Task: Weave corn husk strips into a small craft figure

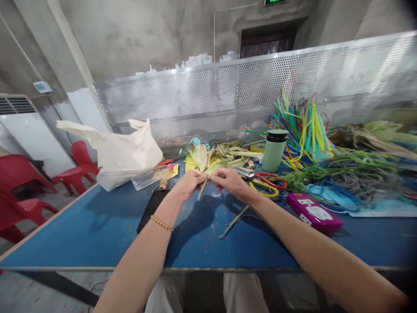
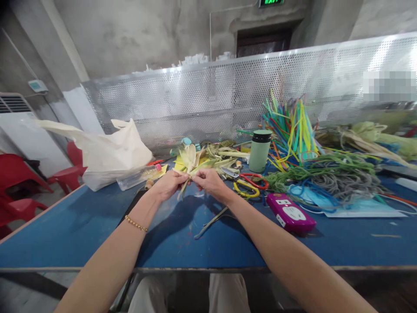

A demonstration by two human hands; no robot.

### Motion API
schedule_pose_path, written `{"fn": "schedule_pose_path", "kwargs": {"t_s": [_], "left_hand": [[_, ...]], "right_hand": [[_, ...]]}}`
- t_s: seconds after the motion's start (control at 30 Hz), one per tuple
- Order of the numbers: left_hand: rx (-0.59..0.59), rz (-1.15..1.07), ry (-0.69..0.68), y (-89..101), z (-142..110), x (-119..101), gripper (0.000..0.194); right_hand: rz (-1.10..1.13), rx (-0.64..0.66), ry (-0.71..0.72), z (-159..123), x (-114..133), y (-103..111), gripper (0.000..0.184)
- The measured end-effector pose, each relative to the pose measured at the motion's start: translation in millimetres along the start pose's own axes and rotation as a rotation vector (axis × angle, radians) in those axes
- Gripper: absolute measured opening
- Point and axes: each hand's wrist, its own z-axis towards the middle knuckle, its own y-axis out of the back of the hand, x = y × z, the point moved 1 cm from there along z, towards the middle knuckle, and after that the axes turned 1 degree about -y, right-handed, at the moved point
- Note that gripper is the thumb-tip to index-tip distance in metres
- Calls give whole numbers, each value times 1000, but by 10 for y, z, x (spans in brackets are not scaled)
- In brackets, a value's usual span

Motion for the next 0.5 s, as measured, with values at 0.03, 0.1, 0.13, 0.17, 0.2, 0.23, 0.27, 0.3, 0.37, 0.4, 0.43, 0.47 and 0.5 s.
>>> {"fn": "schedule_pose_path", "kwargs": {"t_s": [0.03, 0.1, 0.13, 0.17, 0.2, 0.23, 0.27, 0.3, 0.37, 0.4, 0.43, 0.47, 0.5], "left_hand": [[13, -29, -3, 11, 5, 6, 35], [8, -58, -21, 33, 16, 13, 31], [-9, -59, -25, 42, 21, 16, 29], [-29, -54, -22, 49, 25, 19, 27], [-47, -48, -14, 51, 27, 22, 25], [-59, -41, -2, 46, 28, 24, 24], [-64, -33, 12, 34, 25, 26, 22], [-65, -25, 27, 15, 19, 27, 22], [-46, -4, 59, -46, -3, 27, 21], [-24, 11, 68, -83, -17, 25, 21], [4, 26, 73, -123, -32, 22, 21], [29, 36, 73, -159, -47, 17, 18], [47, 40, 74, -191, -61, 11, 15]], "right_hand": [[-24, 9, 9, 16, -20, 12, 21], [-118, -22, 45, 56, -50, 64, 24], [-188, -65, 78, 77, -54, 102, 24], [-276, -136, 117, 95, -49, 146, 24], [-367, -219, 170, 110, -33, 188, 22], [-441, -294, 232, 120, -7, 223, 19], [-487, -342, 294, 125, 24, 247, 19], [-508, -346, 353, 126, 58, 255, 19], [-490, -249, 435, 119, 123, 230, 20], [-468, -175, 457, 113, 147, 204, 20], [-447, -110, 461, 107, 164, 177, 19], [-425, -49, 453, 102, 171, 152, 19], [-395, 2, 435, 101, 171, 132, 19]]}}
